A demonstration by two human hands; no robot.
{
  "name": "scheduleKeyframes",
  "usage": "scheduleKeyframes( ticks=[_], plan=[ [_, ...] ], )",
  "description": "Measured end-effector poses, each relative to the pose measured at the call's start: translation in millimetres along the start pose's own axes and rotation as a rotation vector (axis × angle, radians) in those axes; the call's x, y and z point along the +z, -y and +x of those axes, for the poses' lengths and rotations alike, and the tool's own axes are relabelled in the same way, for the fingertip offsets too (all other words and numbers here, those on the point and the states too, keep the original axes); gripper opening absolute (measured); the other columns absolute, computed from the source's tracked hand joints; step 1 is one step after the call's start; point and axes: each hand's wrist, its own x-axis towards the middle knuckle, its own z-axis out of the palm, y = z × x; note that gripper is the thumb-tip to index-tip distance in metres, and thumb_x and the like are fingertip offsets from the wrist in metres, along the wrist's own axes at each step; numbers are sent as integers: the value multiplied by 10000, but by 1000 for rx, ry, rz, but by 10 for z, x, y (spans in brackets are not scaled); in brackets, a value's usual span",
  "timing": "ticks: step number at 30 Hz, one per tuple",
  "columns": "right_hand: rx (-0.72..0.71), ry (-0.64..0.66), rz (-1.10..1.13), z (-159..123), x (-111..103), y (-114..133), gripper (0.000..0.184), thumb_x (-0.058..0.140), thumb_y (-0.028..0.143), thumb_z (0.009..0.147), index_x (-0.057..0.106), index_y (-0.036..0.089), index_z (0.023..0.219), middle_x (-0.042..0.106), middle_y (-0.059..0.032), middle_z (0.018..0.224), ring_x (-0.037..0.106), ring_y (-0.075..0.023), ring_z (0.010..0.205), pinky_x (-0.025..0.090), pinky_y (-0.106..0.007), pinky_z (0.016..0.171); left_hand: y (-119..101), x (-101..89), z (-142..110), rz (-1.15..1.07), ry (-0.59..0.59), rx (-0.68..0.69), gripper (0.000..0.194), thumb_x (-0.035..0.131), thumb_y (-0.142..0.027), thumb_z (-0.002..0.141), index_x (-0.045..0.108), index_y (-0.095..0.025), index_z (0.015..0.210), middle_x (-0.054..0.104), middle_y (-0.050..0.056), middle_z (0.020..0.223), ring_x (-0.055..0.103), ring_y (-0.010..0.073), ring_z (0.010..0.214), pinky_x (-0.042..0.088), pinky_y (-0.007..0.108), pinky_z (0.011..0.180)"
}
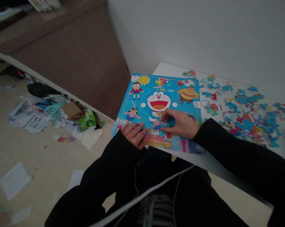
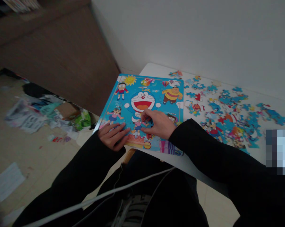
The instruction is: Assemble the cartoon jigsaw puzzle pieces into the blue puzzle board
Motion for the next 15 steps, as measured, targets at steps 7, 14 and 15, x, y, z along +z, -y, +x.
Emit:
scheduleKeyframes(
  ticks=[7, 14, 15],
  plan=[
    [4, 3, 12, 5, 0, -3, 239, 685, 227, 700, 494, 200, 841, 611, -6, 825, 565, -143, 741, 442, -268, 678, -4, 26, -23, -19, 21, -15, 295, 448, -311, 860, 726, -221, 818, 720, 49, 870, 661, 196, 765, 528, 366, 723],
    [-26, 30, -36, 19, 15, -38, 242, 689, 268, 734, 512, 188, 878, 618, -17, 850, 569, -146, 763, 429, -265, 696, 254, -61, 20, -181, 135, 81, 252, 553, -286, 819, 680, -149, 989, 696, 98, 980, 661, 192, 863, 551, 305, 764],
    [-39, 35, -70, 17, 20, -39, 226, 672, 277, 754, 520, 186, 892, 622, -25, 868, 570, -153, 780, 428, -273, 708, 329, -89, 36, -176, 140, 87, 272, 568, -286, 809, 666, -149, 1023, 692, 98, 996, 660, 195, 876, 548, 304, 766]
  ],
)
